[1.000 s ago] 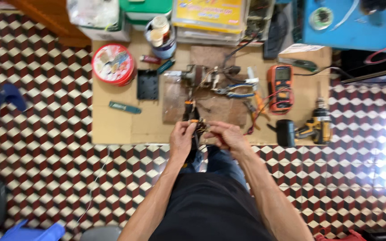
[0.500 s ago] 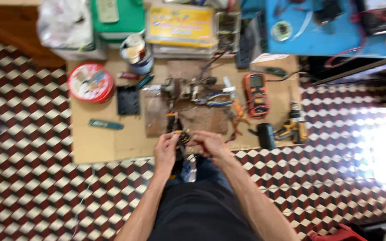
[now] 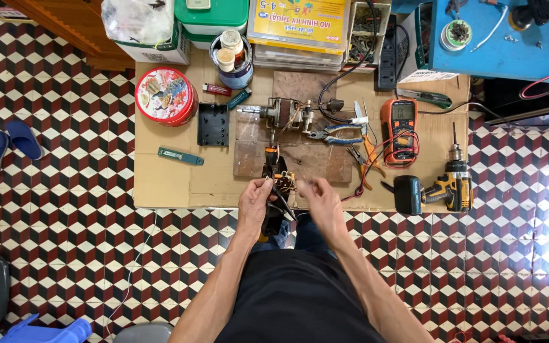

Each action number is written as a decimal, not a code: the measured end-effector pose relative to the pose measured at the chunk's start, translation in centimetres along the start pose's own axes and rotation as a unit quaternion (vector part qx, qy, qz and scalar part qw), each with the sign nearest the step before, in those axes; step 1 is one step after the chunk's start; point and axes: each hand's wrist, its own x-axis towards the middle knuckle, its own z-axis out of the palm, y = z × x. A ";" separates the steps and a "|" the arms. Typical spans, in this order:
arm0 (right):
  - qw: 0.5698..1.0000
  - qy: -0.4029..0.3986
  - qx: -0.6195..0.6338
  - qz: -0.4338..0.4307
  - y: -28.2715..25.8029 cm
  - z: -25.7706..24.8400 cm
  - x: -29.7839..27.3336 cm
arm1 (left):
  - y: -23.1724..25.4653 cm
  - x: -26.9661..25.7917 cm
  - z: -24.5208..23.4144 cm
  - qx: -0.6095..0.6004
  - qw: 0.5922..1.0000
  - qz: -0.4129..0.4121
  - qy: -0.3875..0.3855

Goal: The person repairs a small electrical component, likely a fan capacitor, by stripping wires, twisting them together, and securing them with electrical tape. They use pliers and a multimeter during the process.

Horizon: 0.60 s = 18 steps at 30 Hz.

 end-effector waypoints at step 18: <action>0.964 -0.158 0.187 0.103 2.5 0.6 -0.2 | 0.9 -1.6 -1.4 -0.178 0.982 -0.055 0.044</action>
